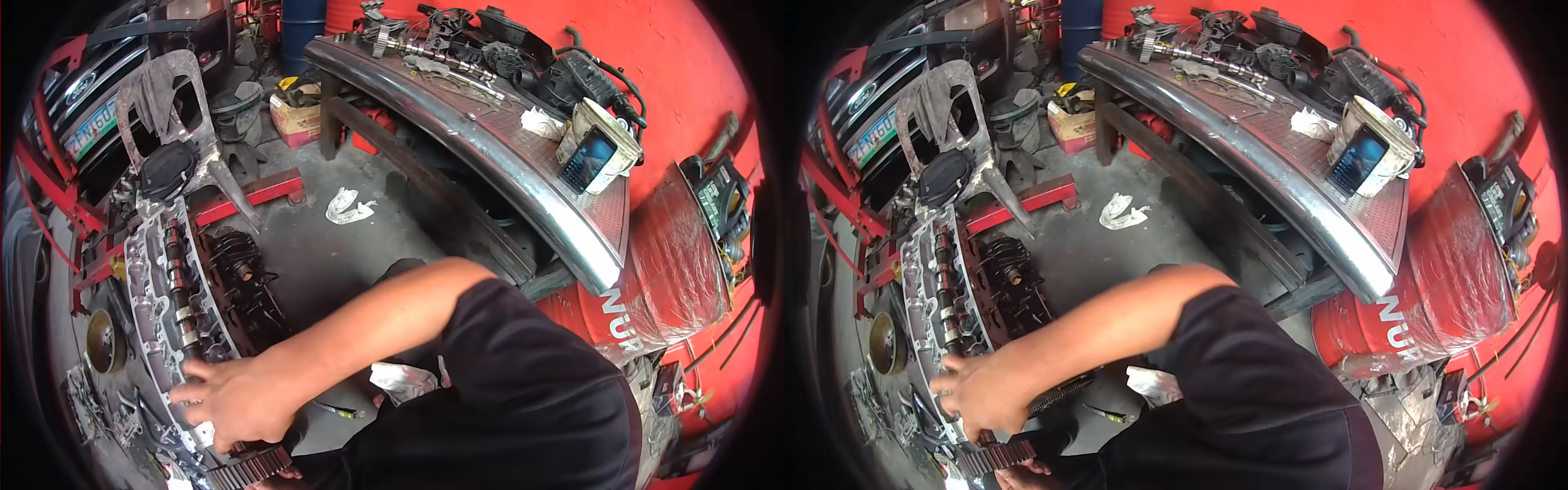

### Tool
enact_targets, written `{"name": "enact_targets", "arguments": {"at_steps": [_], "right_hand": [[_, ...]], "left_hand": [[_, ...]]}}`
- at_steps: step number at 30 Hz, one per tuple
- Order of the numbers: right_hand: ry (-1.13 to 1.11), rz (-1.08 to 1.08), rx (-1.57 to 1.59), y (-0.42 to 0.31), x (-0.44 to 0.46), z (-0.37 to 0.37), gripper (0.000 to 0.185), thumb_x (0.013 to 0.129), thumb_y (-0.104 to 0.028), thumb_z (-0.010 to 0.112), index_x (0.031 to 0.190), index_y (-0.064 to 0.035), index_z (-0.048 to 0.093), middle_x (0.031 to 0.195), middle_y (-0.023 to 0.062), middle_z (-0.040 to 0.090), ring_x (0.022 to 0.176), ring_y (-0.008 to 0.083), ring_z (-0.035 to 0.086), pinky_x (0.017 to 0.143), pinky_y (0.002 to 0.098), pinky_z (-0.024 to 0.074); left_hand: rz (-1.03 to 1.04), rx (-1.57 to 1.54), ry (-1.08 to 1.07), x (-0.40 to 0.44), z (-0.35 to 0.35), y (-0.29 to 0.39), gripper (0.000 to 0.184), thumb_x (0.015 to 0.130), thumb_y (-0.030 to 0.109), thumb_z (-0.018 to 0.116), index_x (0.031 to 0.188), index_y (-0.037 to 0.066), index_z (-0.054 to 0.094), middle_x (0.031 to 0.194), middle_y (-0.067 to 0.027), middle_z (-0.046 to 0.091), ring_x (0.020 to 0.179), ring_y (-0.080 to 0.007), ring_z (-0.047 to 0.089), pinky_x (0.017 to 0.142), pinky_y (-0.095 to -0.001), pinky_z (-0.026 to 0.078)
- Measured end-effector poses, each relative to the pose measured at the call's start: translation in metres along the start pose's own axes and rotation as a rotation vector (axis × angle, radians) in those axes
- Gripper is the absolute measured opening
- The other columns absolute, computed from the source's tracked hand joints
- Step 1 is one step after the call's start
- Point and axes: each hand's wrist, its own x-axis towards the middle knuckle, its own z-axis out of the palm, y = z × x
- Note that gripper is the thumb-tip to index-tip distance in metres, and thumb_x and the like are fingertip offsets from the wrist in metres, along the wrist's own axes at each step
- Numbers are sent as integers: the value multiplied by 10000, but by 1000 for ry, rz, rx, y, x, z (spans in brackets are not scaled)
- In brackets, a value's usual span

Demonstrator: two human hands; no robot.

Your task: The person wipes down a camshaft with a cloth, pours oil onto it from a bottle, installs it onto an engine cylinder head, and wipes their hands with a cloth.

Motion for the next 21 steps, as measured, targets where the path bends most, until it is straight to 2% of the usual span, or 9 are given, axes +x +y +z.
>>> {"name": "enact_targets", "arguments": {"at_steps": [1,4,5,9,10,13,14,19,21], "right_hand": [[-5,10,-4,-4,-15,4,288,758,-230,703,1023,-134,763,1231,114,596,1317,357,426,1051,550,336],[869,495,466,-35,-35,31,152,785,-84,679,931,-44,676,1011,95,545,997,252,544,862,378,446],[765,828,830,-54,-39,37,187,903,-212,654,928,-27,652,948,84,582,900,211,566,826,357,446],[655,812,1616,-79,-22,90,483,989,-473,504,799,-42,609,734,47,596,722,151,563,700,349,451],[711,854,1417,-71,-15,95,481,974,-488,524,807,-44,600,725,44,596,638,140,542,612,330,437],[378,1072,1898,-57,-23,66,500,945,-583,568,871,-98,660,675,-31,461,608,89,430,546,282,349],[420,996,1841,-58,-19,64,433,912,-576,605,894,-147,656,670,-61,422,520,80,363,475,255,276],[639,952,1981,-65,5,84,426,937,-540,591,829,-131,634,616,-22,502,448,95,440,390,276,315],[644,732,2093,-71,-2,78,455,952,-548,560,802,-124,629,552,8,511,386,131,470,346,287,355]], "left_hand": [[-5,-5,-9,1,-4,-6,270,1009,193,512,1074,-60,582,750,-168,595,552,-210,515,510,-316,425],[-6,-21,39,11,-21,-28,302,1022,211,513,1098,-70,594,800,-193,609,558,-215,516,511,-315,429],[-4,-17,22,10,-16,-23,302,1022,211,513,1098,-70,594,800,-193,609,558,-215,516,511,-315,429],[41,177,41,1,2,2,369,1025,290,531,1056,-64,632,782,-139,630,560,-181,527,501,-284,424],[27,237,53,0,4,6,389,1026,313,532,1030,-60,645,771,-115,634,561,-169,529,497,-274,420],[53,219,20,-9,12,17,417,1034,337,517,992,-51,662,759,-89,636,556,-156,525,495,-277,416],[59,213,19,-9,13,18,417,1034,337,517,992,-51,662,759,-89,636,556,-156,525,495,-277,416],[13,224,30,-13,14,22,434,1032,337,494,918,-56,638,730,-94,615,542,-158,517,501,-289,418],[58,281,9,-13,13,22,429,1027,332,497,904,-58,627,718,-98,605,538,-164,515,502,-296,420]]}}
